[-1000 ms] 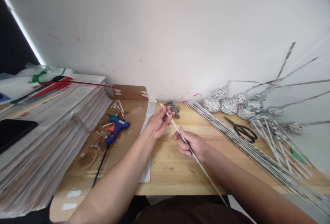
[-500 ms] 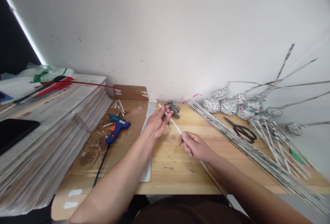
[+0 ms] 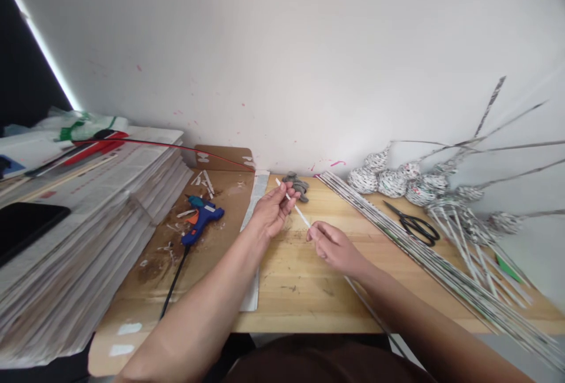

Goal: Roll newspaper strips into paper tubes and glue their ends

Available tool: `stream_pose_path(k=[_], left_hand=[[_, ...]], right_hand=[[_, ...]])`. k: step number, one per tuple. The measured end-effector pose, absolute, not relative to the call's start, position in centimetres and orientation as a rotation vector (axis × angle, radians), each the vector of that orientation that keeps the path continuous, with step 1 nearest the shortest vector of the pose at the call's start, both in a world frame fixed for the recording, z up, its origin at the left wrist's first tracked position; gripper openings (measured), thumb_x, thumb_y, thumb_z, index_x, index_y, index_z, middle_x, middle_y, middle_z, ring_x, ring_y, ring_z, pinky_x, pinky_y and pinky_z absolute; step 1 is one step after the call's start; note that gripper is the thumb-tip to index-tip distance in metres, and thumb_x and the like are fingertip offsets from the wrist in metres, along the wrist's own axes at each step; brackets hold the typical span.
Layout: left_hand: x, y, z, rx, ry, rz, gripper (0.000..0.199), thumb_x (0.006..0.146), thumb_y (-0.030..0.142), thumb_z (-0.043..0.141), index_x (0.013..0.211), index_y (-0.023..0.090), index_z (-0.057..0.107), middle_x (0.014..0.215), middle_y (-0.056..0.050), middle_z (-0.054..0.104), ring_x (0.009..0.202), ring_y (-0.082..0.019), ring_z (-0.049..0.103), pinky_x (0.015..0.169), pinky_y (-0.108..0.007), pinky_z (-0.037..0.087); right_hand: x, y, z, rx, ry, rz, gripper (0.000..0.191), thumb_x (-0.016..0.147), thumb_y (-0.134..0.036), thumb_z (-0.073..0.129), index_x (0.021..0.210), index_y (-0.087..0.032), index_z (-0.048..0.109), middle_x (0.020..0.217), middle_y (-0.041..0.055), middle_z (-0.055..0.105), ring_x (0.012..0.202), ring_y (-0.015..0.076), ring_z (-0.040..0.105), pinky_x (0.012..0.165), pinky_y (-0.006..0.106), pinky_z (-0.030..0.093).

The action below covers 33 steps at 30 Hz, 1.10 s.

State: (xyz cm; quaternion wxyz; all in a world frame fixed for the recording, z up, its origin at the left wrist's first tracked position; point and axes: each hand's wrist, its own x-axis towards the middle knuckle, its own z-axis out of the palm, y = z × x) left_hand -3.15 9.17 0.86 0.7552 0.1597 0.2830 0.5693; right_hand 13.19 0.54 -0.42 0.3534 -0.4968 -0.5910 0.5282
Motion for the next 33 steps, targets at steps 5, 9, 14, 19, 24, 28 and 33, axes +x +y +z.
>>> stream_pose_path(k=[5,9,14,19,24,28,33], left_hand=[[-3.2,9.4,0.6,0.318,0.603,1.25,0.01,0.085,0.015,0.059,0.084,0.008,0.067,0.067,-0.004,0.064,0.064,-0.01,0.068,0.058,-0.013,0.057],[-3.4,9.6,0.5,0.293,0.577,1.252,0.012,0.086,0.015,0.058,0.085,0.007,0.067,0.067,-0.003,0.064,0.064,-0.009,0.068,0.058,-0.013,0.057],[-3.4,9.7,0.4,0.301,0.575,1.247,0.011,0.086,0.016,0.058,0.088,0.008,0.066,0.068,-0.003,0.064,0.062,-0.01,0.068,0.055,-0.014,0.057],[-3.2,9.1,0.9,0.304,0.531,1.209,0.012,0.088,0.017,0.056,0.089,0.008,0.065,0.065,-0.002,0.062,0.06,-0.007,0.066,0.057,-0.012,0.056],[-2.7,8.2,1.6,0.316,0.558,1.262,0.013,0.089,0.015,0.054,0.086,0.008,0.065,0.064,-0.002,0.062,0.059,-0.007,0.066,0.058,-0.012,0.056],[-2.2,6.6,2.3,0.334,0.609,1.335,0.013,0.088,0.013,0.055,0.084,0.007,0.065,0.067,-0.005,0.064,0.065,-0.011,0.068,0.061,-0.016,0.058],[-3.4,4.0,2.8,0.321,0.633,1.357,0.015,0.088,0.013,0.054,0.084,0.005,0.066,0.067,-0.005,0.064,0.064,-0.011,0.068,0.061,-0.016,0.058]], right_hand=[[13.0,0.8,-0.3,-1.214,-1.436,1.567,0.041,0.09,-0.059,0.04,0.077,-0.021,0.046,0.047,-0.0077,0.034,0.04,0.0088,0.028,0.042,0.022,0.024],[13.4,0.6,-0.6,-1.018,-1.192,2.019,0.042,0.09,-0.063,0.034,0.082,-0.023,0.044,0.04,-0.0122,0.021,0.033,0.0083,0.013,0.036,0.021,0.017],[13.8,-0.4,-0.7,-1.234,-1.411,1.594,0.043,0.088,-0.058,0.048,0.076,-0.017,0.051,0.043,-0.0066,0.042,0.038,0.0064,0.03,0.04,0.02,0.022],[14.4,-1.3,-1.1,-0.857,-1.068,2.093,0.039,0.089,-0.059,0.041,0.075,-0.023,0.038,0.036,-0.0123,0.019,0.032,0.0087,0.014,0.036,0.022,0.02],[14.2,-1.2,0.2,-1.159,-1.407,1.75,0.046,0.09,-0.063,0.034,0.089,-0.02,0.05,0.048,-0.0068,0.042,0.038,0.009,0.032,0.041,0.022,0.028],[13.5,-0.8,2.3,-1.303,-1.844,1.001,0.036,0.089,-0.054,0.047,0.081,-0.019,0.051,0.062,-0.0016,0.05,0.058,0.0118,0.045,0.055,0.025,0.035],[12.9,-1.4,2.2,-1.178,-1.716,1.476,0.04,0.094,-0.054,0.03,0.085,-0.02,0.048,0.05,-0.0063,0.037,0.044,0.0098,0.032,0.044,0.023,0.029]])
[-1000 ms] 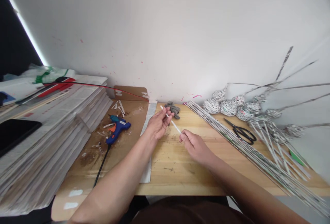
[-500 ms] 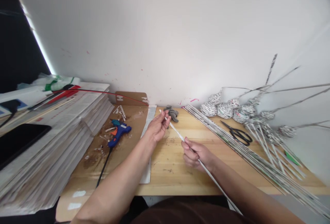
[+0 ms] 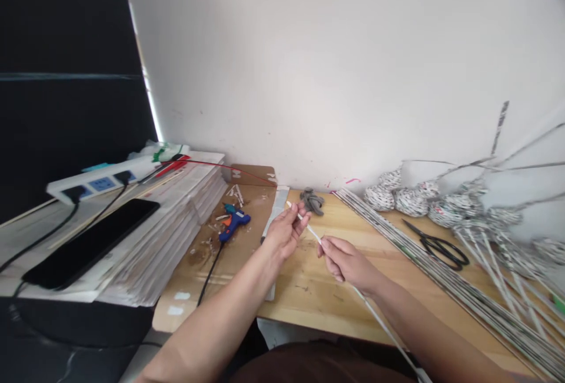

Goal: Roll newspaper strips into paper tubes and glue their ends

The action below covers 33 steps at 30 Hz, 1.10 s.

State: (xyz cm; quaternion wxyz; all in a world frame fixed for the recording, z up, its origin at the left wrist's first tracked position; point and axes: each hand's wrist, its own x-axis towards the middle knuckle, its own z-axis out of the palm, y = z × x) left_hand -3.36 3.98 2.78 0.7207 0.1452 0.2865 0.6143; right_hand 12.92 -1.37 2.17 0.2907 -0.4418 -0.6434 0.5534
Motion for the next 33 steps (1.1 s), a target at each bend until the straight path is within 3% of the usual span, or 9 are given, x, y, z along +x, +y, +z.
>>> stream_pose_path(k=[3,9,15,20,26,30,33], left_hand=[[-4.2,2.3,2.4,0.32,0.643,1.38,0.015,0.088,0.014,0.055,0.084,0.005,0.066,0.066,-0.004,0.062,0.064,-0.01,0.067,0.06,-0.015,0.057],[-4.8,-0.1,1.2,0.307,0.663,1.41,0.012,0.087,0.015,0.058,0.082,0.007,0.066,0.069,-0.004,0.064,0.068,-0.011,0.068,0.064,-0.016,0.058],[-6.4,-1.7,1.1,0.3,0.676,1.397,0.012,0.087,0.012,0.056,0.086,0.006,0.067,0.071,-0.005,0.064,0.07,-0.012,0.068,0.063,-0.016,0.057],[-7.6,-2.8,0.9,0.313,0.667,1.383,0.014,0.088,0.01,0.054,0.092,0.006,0.067,0.078,-0.007,0.067,0.075,-0.013,0.07,0.072,-0.019,0.058],[-9.2,-4.4,0.7,0.33,0.624,1.316,0.016,0.088,0.009,0.053,0.095,0.006,0.067,0.084,-0.01,0.07,0.083,-0.016,0.071,0.075,-0.02,0.058],[-10.0,-5.0,0.5,0.319,0.63,1.341,0.013,0.087,0.009,0.055,0.093,0.007,0.067,0.082,-0.009,0.07,0.078,-0.016,0.071,0.066,-0.018,0.058],[-10.5,-5.2,0.5,0.298,0.649,1.367,0.011,0.085,0.008,0.057,0.089,0.007,0.067,0.08,-0.009,0.07,0.077,-0.016,0.071,0.066,-0.018,0.058]], right_hand=[[12.6,-1.8,1.7,-1.109,-1.667,1.729,0.043,0.093,-0.057,0.029,0.092,-0.019,0.048,0.05,-0.0072,0.036,0.041,0.0094,0.03,0.042,0.023,0.031],[10.6,-2.0,1.9,-1.187,-2.051,1.021,0.034,0.09,-0.051,0.046,0.081,-0.019,0.054,0.065,0.0007,0.053,0.06,0.0133,0.049,0.057,0.025,0.037],[9.2,-2.2,1.1,-1.078,-1.717,1.798,0.041,0.093,-0.056,0.034,0.088,-0.019,0.05,0.046,-0.0077,0.039,0.038,0.0091,0.035,0.043,0.024,0.035],[8.0,-2.4,1.3,-1.109,-1.905,1.461,0.037,0.09,-0.053,0.046,0.082,-0.017,0.055,0.049,-0.0037,0.049,0.043,0.0085,0.045,0.046,0.022,0.035],[7.2,-2.7,1.2,-0.864,-1.572,2.078,0.039,0.092,-0.052,0.041,0.079,-0.017,0.052,0.044,-0.0066,0.042,0.037,0.0078,0.04,0.043,0.022,0.037],[6.1,-2.9,1.5,-0.95,-1.709,1.885,0.038,0.089,-0.052,0.049,0.087,-0.015,0.055,0.052,-0.0033,0.053,0.043,0.0087,0.048,0.046,0.022,0.04],[5.3,-3.1,1.6,-0.959,-1.786,1.786,0.039,0.09,-0.053,0.048,0.084,-0.015,0.055,0.051,-0.0042,0.05,0.044,0.0075,0.045,0.047,0.021,0.041]])
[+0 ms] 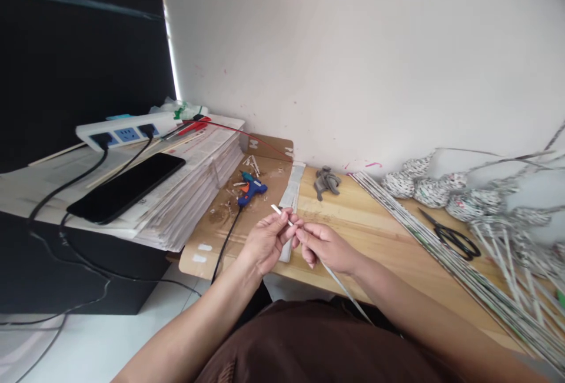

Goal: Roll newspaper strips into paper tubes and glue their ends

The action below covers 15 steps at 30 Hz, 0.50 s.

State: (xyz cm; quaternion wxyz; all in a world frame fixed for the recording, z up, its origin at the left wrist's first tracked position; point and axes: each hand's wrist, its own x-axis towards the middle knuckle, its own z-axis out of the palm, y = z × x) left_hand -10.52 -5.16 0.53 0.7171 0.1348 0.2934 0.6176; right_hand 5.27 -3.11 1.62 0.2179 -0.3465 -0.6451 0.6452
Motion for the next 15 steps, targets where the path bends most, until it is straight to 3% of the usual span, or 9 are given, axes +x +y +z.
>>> stream_pose_path(k=[7,11,15], left_hand=[[-11.3,-5.6,0.2,0.291,0.67,1.383,0.01,0.085,0.009,0.058,0.089,0.006,0.067,0.079,-0.009,0.069,0.075,-0.014,0.07,0.068,-0.018,0.057],[-11.7,-5.6,-0.2,0.298,0.664,1.42,0.012,0.084,0.011,0.06,0.092,0.006,0.068,0.083,-0.01,0.07,0.08,-0.015,0.07,0.074,-0.02,0.058],[-12.0,-5.8,-0.2,0.307,0.667,1.389,0.014,0.083,0.012,0.062,0.094,0.007,0.068,0.085,-0.01,0.07,0.082,-0.017,0.07,0.073,-0.02,0.058]], right_hand=[[4.5,-3.6,1.1,-0.95,-1.698,1.955,0.04,0.092,-0.053,0.043,0.083,-0.016,0.053,0.048,-0.0054,0.047,0.04,0.0078,0.044,0.045,0.021,0.036],[4.5,-3.8,1.2,-1.037,-1.806,1.802,0.039,0.09,-0.054,0.046,0.083,-0.016,0.054,0.05,-0.0051,0.047,0.042,0.0071,0.042,0.047,0.021,0.035],[4.6,-3.9,1.3,-0.919,-1.585,2.165,0.04,0.09,-0.057,0.041,0.079,-0.019,0.047,0.043,-0.0095,0.032,0.037,0.0076,0.034,0.042,0.021,0.03]])
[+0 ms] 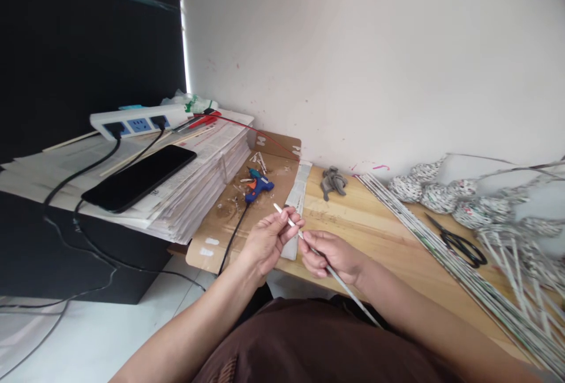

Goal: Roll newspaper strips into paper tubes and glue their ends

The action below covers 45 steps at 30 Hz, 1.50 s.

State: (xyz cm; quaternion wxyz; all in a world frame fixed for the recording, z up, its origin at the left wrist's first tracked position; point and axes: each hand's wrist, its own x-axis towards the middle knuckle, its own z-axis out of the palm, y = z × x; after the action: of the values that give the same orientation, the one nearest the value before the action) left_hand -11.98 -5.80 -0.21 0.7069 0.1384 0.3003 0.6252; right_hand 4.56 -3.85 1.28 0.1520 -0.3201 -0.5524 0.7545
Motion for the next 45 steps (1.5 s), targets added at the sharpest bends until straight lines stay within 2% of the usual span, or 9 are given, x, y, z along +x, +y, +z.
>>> stream_pose_path(k=[2,7,13,19,30,33,37,42,45], left_hand=[[-12.0,-5.9,-0.2,0.309,0.668,1.4,0.014,0.084,0.012,0.061,0.094,0.008,0.068,0.084,-0.01,0.07,0.08,-0.016,0.07,0.072,-0.02,0.058],[-12.3,-6.1,-0.2,0.303,0.683,1.471,0.011,0.084,0.011,0.06,0.09,0.007,0.068,0.083,-0.009,0.07,0.078,-0.014,0.07,0.072,-0.019,0.057],[-12.8,-6.6,0.0,0.304,0.712,1.456,0.014,0.081,0.006,0.061,0.093,0.006,0.069,0.084,-0.011,0.071,0.08,-0.016,0.07,0.073,-0.02,0.057],[-13.2,-7.0,0.1,0.295,0.72,1.474,0.013,0.08,0.01,0.064,0.092,0.008,0.069,0.082,-0.009,0.07,0.075,-0.015,0.07,0.063,-0.018,0.057],[-14.1,-7.5,0.1,0.296,0.727,1.48,0.02,0.076,0.004,0.067,0.096,0.008,0.068,0.085,-0.011,0.072,0.079,-0.016,0.071,0.071,-0.019,0.058],[-14.5,-7.7,0.2,0.305,0.748,1.465,0.021,0.075,0.004,0.068,0.095,0.008,0.068,0.087,-0.012,0.072,0.078,-0.017,0.071,0.067,-0.019,0.058],[-15.2,-7.7,0.0,0.28,0.783,1.475,0.021,0.074,0.005,0.07,0.094,0.008,0.069,0.085,-0.011,0.072,0.069,-0.014,0.07,0.061,-0.018,0.058],[-15.7,-7.5,-0.5,0.266,0.796,1.519,0.024,0.07,0.007,0.074,0.093,0.009,0.068,0.082,-0.011,0.072,0.073,-0.017,0.071,0.061,-0.019,0.059],[-15.8,-7.5,-0.6,0.274,0.803,1.551,0.027,0.068,0.008,0.076,0.093,0.009,0.069,0.078,-0.008,0.071,0.066,-0.014,0.069,0.06,-0.019,0.058]], right_hand=[[4.5,-3.9,1.4,-0.903,-1.574,2.188,0.04,0.09,-0.057,0.041,0.081,-0.018,0.048,0.044,-0.0092,0.033,0.038,0.0082,0.037,0.043,0.022,0.031],[4.2,-4.1,1.5,-1.092,-1.973,1.575,0.038,0.09,-0.053,0.047,0.085,-0.017,0.057,0.057,-0.003,0.05,0.047,0.0074,0.044,0.048,0.022,0.033],[3.8,-3.7,0.8,-0.884,-1.649,2.198,0.041,0.091,-0.056,0.042,0.083,-0.017,0.051,0.045,-0.0093,0.033,0.038,0.0066,0.033,0.043,0.021,0.033],[2.8,-3.7,0.8,-0.952,-1.843,1.887,0.04,0.091,-0.053,0.046,0.082,-0.015,0.054,0.048,-0.0048,0.048,0.041,0.0074,0.043,0.046,0.021,0.038],[1.5,-3.9,0.6,-0.946,-1.797,1.905,0.04,0.091,-0.054,0.043,0.085,-0.016,0.052,0.046,-0.0055,0.049,0.039,0.0079,0.044,0.044,0.022,0.039],[1.1,-3.9,0.8,-0.932,-1.779,2.001,0.041,0.092,-0.054,0.04,0.084,-0.016,0.052,0.047,-0.0042,0.051,0.039,0.009,0.047,0.044,0.023,0.038],[0.7,-3.3,1.0,-1.044,-1.829,1.791,0.037,0.088,-0.053,0.05,0.086,-0.016,0.053,0.063,0.0001,0.059,0.053,0.0108,0.054,0.052,0.025,0.043],[-0.3,-1.9,1.7,-1.019,-1.947,1.317,0.029,0.088,-0.047,0.053,0.094,-0.019,0.059,0.088,0.0051,0.065,0.08,0.0164,0.059,0.073,0.032,0.047],[-1.6,-1.6,3.0,-1.001,-2.096,1.141,0.026,0.088,-0.043,0.054,0.098,-0.021,0.064,0.094,0.0064,0.065,0.086,0.0187,0.059,0.076,0.033,0.045]])
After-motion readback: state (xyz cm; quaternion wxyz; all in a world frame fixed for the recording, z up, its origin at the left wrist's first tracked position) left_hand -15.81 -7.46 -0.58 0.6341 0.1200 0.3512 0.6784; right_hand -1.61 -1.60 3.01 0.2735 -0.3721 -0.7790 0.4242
